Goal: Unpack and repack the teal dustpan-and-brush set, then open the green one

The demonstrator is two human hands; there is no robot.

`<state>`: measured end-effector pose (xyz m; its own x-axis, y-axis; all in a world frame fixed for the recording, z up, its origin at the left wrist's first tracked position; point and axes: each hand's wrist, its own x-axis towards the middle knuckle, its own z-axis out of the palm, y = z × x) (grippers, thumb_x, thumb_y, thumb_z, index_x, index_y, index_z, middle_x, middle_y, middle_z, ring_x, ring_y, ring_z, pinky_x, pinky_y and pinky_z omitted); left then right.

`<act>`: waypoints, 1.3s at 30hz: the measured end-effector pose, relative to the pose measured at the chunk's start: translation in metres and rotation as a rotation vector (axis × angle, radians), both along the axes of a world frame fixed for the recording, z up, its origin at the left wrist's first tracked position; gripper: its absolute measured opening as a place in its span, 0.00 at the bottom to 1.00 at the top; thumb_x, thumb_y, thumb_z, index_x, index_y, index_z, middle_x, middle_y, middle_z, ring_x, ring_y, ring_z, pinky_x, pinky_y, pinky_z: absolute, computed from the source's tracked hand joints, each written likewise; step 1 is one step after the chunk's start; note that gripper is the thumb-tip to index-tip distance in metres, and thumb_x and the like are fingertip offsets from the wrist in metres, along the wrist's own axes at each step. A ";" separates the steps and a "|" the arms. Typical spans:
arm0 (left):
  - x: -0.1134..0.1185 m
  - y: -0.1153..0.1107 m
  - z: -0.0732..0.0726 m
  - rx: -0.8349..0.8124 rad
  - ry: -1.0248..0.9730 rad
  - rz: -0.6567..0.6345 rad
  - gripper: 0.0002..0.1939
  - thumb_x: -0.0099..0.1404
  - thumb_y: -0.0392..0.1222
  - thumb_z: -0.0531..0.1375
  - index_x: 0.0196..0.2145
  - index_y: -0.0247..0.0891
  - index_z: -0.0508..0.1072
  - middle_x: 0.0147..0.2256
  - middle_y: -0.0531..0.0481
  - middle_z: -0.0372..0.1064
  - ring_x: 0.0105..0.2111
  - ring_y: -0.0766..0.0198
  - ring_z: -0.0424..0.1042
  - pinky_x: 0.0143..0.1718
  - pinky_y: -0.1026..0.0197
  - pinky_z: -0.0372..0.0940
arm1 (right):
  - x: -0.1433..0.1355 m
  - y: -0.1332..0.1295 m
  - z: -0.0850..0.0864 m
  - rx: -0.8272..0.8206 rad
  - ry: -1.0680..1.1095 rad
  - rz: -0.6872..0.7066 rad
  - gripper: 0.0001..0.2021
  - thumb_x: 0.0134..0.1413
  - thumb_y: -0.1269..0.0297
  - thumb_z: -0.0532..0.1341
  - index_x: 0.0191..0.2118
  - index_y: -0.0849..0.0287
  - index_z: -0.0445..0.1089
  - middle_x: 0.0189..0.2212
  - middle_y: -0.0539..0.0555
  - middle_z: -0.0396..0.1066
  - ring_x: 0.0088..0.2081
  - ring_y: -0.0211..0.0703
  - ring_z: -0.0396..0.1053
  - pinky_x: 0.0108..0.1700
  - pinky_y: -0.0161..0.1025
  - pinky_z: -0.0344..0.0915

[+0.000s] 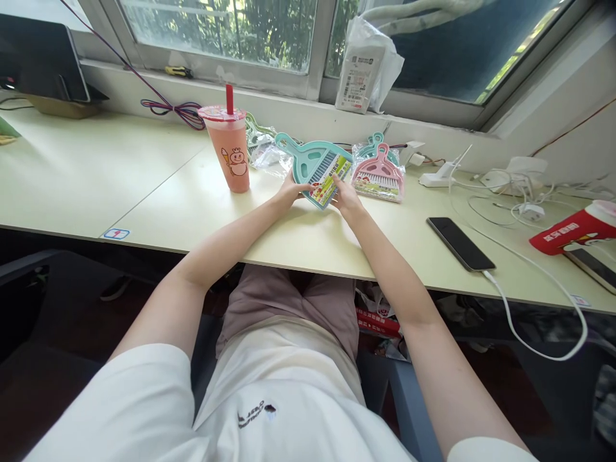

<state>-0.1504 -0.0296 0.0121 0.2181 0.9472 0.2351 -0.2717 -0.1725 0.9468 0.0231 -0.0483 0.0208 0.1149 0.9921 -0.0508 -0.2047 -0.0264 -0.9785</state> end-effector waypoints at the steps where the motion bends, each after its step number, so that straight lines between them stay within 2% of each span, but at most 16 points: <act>1: 0.000 0.000 0.000 -0.004 -0.003 0.003 0.51 0.45 0.36 0.70 0.66 0.47 0.60 0.55 0.44 0.75 0.56 0.46 0.75 0.57 0.39 0.71 | -0.001 0.000 0.001 -0.004 0.021 0.019 0.15 0.57 0.50 0.71 0.42 0.52 0.70 0.38 0.49 0.79 0.40 0.41 0.77 0.46 0.42 0.76; 5: -0.001 -0.002 0.002 -0.001 0.021 -0.031 0.49 0.46 0.37 0.71 0.65 0.46 0.61 0.54 0.42 0.76 0.56 0.47 0.76 0.58 0.39 0.71 | -0.001 -0.001 0.005 -0.036 0.080 -0.038 0.06 0.59 0.67 0.70 0.39 0.55 0.72 0.31 0.49 0.79 0.36 0.41 0.79 0.47 0.42 0.78; 9: -0.002 0.000 0.001 -0.001 0.038 -0.101 0.47 0.44 0.37 0.73 0.62 0.44 0.64 0.52 0.42 0.77 0.55 0.47 0.76 0.59 0.38 0.70 | -0.001 -0.002 0.006 -0.055 0.135 -0.101 0.05 0.59 0.73 0.68 0.38 0.58 0.73 0.28 0.48 0.79 0.32 0.38 0.78 0.46 0.40 0.79; 15: -0.006 0.002 0.002 -0.045 0.080 -0.126 0.46 0.38 0.37 0.76 0.56 0.42 0.67 0.51 0.42 0.77 0.54 0.48 0.77 0.60 0.39 0.70 | -0.003 -0.008 0.009 -0.049 0.203 -0.123 0.06 0.63 0.76 0.64 0.36 0.60 0.74 0.27 0.48 0.79 0.28 0.36 0.77 0.46 0.39 0.78; 21: -0.004 0.004 -0.001 -0.002 0.134 -0.100 0.51 0.41 0.43 0.78 0.60 0.43 0.63 0.51 0.42 0.77 0.53 0.49 0.76 0.59 0.40 0.70 | -0.004 -0.007 0.009 -0.045 0.230 -0.155 0.06 0.62 0.78 0.65 0.35 0.60 0.74 0.26 0.47 0.79 0.28 0.36 0.77 0.45 0.38 0.78; 24: -0.006 0.013 -0.001 0.032 0.156 -0.016 0.49 0.53 0.50 0.73 0.67 0.46 0.56 0.56 0.40 0.74 0.57 0.49 0.74 0.59 0.42 0.69 | -0.001 -0.005 0.010 -0.045 0.249 -0.196 0.06 0.61 0.77 0.65 0.35 0.60 0.74 0.26 0.47 0.78 0.28 0.35 0.76 0.44 0.37 0.78; 26: -0.012 0.020 0.000 0.101 0.249 0.142 0.43 0.63 0.52 0.65 0.71 0.47 0.52 0.60 0.39 0.70 0.61 0.50 0.71 0.63 0.42 0.64 | 0.005 -0.003 0.010 -0.050 0.270 -0.236 0.06 0.61 0.78 0.64 0.35 0.60 0.73 0.26 0.47 0.78 0.28 0.35 0.76 0.43 0.36 0.78; 28: -0.023 0.026 0.001 0.227 0.437 0.313 0.41 0.66 0.49 0.61 0.73 0.44 0.51 0.64 0.36 0.65 0.67 0.50 0.63 0.69 0.43 0.55 | 0.011 0.000 0.010 -0.049 0.295 -0.266 0.06 0.61 0.78 0.64 0.35 0.60 0.73 0.27 0.47 0.77 0.28 0.34 0.76 0.42 0.36 0.78; 29: -0.028 0.029 0.000 0.288 0.553 0.366 0.43 0.64 0.47 0.62 0.73 0.41 0.52 0.66 0.35 0.63 0.70 0.48 0.58 0.72 0.44 0.50 | 0.014 0.002 0.009 -0.045 0.301 -0.277 0.06 0.61 0.78 0.65 0.35 0.60 0.72 0.27 0.47 0.77 0.28 0.34 0.76 0.42 0.36 0.78; 31: -0.037 0.033 -0.004 0.355 0.774 0.380 0.47 0.60 0.45 0.65 0.73 0.35 0.53 0.66 0.31 0.63 0.73 0.44 0.52 0.74 0.42 0.40 | 0.020 0.005 0.008 -0.031 0.295 -0.291 0.06 0.59 0.78 0.67 0.36 0.60 0.72 0.28 0.48 0.78 0.29 0.35 0.76 0.42 0.37 0.78; 33: -0.042 0.035 -0.008 0.354 0.931 0.317 0.49 0.57 0.43 0.66 0.73 0.33 0.54 0.61 0.32 0.70 0.71 0.41 0.56 0.73 0.37 0.37 | 0.025 0.008 0.006 -0.015 0.282 -0.301 0.07 0.57 0.77 0.68 0.36 0.60 0.73 0.29 0.48 0.78 0.31 0.36 0.77 0.43 0.37 0.78; 35: -0.042 0.036 -0.012 0.365 1.003 0.247 0.46 0.57 0.40 0.63 0.72 0.37 0.58 0.53 0.39 0.78 0.64 0.44 0.66 0.73 0.35 0.39 | 0.027 0.010 0.006 -0.005 0.290 -0.307 0.07 0.57 0.78 0.68 0.37 0.60 0.73 0.30 0.48 0.78 0.32 0.36 0.78 0.43 0.37 0.78; 37: -0.041 0.036 -0.011 0.423 1.030 0.199 0.37 0.55 0.36 0.60 0.64 0.43 0.71 0.45 0.46 0.81 0.56 0.48 0.74 0.73 0.36 0.39 | 0.028 0.010 0.006 -0.005 0.310 -0.317 0.06 0.58 0.78 0.67 0.37 0.60 0.73 0.30 0.48 0.78 0.32 0.35 0.77 0.43 0.36 0.78; 39: -0.041 0.035 -0.007 0.503 1.045 0.184 0.26 0.52 0.32 0.58 0.47 0.45 0.83 0.39 0.47 0.81 0.49 0.49 0.76 0.74 0.37 0.34 | 0.029 0.008 0.008 -0.005 0.321 -0.328 0.06 0.60 0.78 0.65 0.39 0.60 0.74 0.30 0.48 0.78 0.32 0.35 0.77 0.43 0.36 0.78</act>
<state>-0.1912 0.0053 0.0047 0.3960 0.8362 0.3793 0.6654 -0.5460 0.5090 0.0522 -0.0400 0.0285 0.4001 0.9057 -0.1401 -0.4957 0.0853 -0.8643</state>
